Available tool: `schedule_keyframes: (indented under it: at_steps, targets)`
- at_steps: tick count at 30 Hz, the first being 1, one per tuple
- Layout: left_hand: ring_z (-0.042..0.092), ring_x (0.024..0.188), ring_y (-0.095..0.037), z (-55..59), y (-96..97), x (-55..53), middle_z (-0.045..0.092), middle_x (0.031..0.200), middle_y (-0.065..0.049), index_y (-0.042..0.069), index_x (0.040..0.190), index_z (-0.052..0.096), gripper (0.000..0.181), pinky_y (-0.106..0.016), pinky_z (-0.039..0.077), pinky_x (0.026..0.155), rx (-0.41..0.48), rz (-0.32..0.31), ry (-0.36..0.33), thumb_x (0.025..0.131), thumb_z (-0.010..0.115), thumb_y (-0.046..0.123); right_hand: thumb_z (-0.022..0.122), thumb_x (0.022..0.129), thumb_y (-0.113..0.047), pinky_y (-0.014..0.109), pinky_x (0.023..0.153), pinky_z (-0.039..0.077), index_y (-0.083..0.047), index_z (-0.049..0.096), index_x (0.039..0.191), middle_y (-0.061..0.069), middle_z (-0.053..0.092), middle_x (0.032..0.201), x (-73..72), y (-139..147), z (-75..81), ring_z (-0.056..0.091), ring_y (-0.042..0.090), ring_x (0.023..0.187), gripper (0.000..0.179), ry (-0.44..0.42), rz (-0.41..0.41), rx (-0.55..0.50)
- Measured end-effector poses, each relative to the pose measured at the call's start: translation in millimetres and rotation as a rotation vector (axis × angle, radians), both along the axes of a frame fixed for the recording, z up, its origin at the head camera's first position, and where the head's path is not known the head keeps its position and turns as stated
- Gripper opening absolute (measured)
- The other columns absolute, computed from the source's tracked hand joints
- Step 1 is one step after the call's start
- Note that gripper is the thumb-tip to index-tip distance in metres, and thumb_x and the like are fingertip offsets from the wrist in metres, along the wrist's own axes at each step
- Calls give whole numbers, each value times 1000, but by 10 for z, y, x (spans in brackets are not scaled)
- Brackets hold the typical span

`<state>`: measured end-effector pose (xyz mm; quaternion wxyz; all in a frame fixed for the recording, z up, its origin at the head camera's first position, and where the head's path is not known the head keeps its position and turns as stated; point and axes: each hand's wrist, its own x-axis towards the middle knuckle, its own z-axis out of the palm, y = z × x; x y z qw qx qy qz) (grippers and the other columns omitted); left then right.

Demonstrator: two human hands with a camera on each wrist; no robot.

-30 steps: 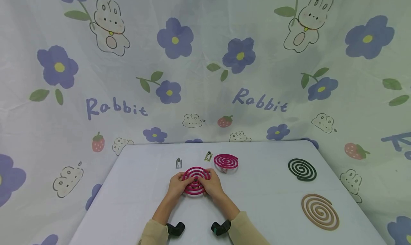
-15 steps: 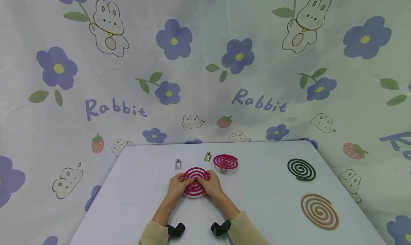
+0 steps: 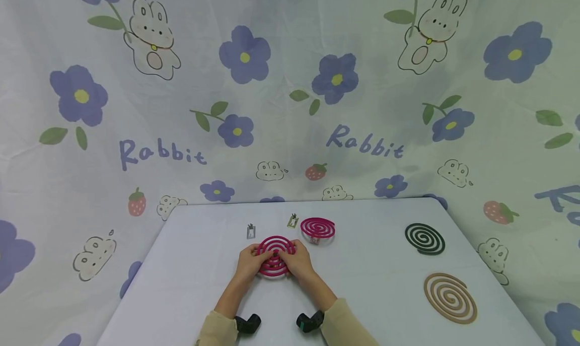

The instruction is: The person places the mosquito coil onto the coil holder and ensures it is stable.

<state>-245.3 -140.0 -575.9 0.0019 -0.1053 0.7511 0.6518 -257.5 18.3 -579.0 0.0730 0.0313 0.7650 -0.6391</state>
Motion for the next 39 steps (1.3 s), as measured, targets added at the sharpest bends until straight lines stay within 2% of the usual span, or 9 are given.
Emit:
schedule_keyframes:
  at_steps: [14,23,28,39]
  targets:
    - [67,87,-18,-11,8,-9,71,98,-15,-7,111,60,41,-28,55,73,3,3,0,83,77,16,71,88,-20,24,38,46,-5,53,102,8,62,86,-4,20,-8,50,12,44,28,-8,0,-29]
    - [66,91,-19,-12,7,15,70,102,-16,-7,113,60,44,-30,55,75,-11,3,-9,84,77,20,71,88,-20,26,40,48,-4,53,109,10,62,91,24,19,-6,57,14,52,32,0,-21,1]
    - [65,88,-18,-12,6,19,70,100,-15,-8,112,60,43,-28,54,72,-20,9,-17,84,77,21,71,88,-19,26,42,49,-3,52,113,10,61,93,39,19,-12,58,14,54,36,5,-30,3]
    - [66,89,-18,-9,5,3,70,100,-15,-8,115,58,45,-29,54,76,-14,22,-24,86,76,22,70,89,-19,24,40,46,-2,48,119,7,59,80,81,57,16,48,12,42,41,16,-16,-3]
